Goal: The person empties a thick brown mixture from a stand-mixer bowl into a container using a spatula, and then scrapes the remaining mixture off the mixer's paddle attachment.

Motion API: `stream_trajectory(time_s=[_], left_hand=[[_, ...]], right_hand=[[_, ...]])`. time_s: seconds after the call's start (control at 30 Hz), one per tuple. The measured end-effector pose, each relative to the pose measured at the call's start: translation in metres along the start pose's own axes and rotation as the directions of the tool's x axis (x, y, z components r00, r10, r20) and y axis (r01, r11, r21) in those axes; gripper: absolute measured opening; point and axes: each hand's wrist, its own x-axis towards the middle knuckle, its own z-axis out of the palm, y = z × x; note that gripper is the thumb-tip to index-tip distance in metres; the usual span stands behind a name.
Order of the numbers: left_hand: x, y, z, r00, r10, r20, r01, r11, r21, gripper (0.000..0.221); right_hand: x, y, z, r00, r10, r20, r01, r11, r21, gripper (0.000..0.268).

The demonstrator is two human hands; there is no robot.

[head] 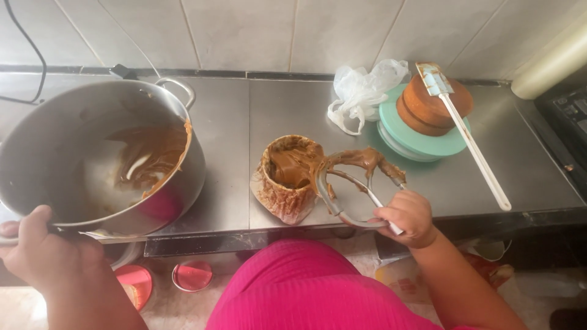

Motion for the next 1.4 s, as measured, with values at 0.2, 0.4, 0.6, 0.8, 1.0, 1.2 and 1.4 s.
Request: stream_trajectory(time_s=[0.2, 0.4, 0.6, 0.8, 1.0, 1.2, 1.4], left_hand=[[0.009, -0.006, -0.003, 0.996, 0.061, 0.069, -0.063, 0.997, 0.034, 0.031], [0.02, -0.015, -0.004, 0.993, 0.091, 0.077, -0.093, 0.996, 0.017, 0.031], [0.03, -0.027, -0.009, 0.986, 0.143, 0.09, -0.138, 0.989, -0.06, 0.032], [0.012, -0.009, 0.009, 0.995, 0.103, 0.015, -0.103, 0.994, 0.04, 0.024], [0.002, -0.001, 0.014, 0.999, 0.037, 0.003, -0.037, 0.998, 0.055, 0.026], [0.001, -0.003, 0.009, 0.997, 0.047, 0.066, -0.051, 0.997, 0.064, 0.025], [0.009, -0.008, 0.002, 0.986, 0.072, 0.15, -0.078, 0.996, 0.037, 0.022]], right_hand=[[0.042, 0.032, -0.014, 0.974, 0.173, -0.149, -0.11, 0.928, 0.357, 0.017], [0.138, 0.104, -0.013, 0.819, 0.573, 0.007, -0.323, 0.452, 0.832, 0.018], [0.236, 0.148, 0.0, 0.724, 0.316, 0.613, -0.636, -0.039, 0.771, 0.046], [0.279, 0.167, 0.086, 0.43, 0.164, 0.888, -0.877, -0.158, 0.454, 0.065], [0.282, 0.167, 0.161, 0.167, 0.123, 0.978, -0.961, -0.202, 0.19, 0.071], [0.272, 0.181, 0.197, -0.041, 0.132, 0.99, -0.982, -0.189, -0.016, 0.07], [0.252, 0.204, 0.21, -0.097, 0.159, 0.982, -0.939, -0.343, -0.038, 0.066]])
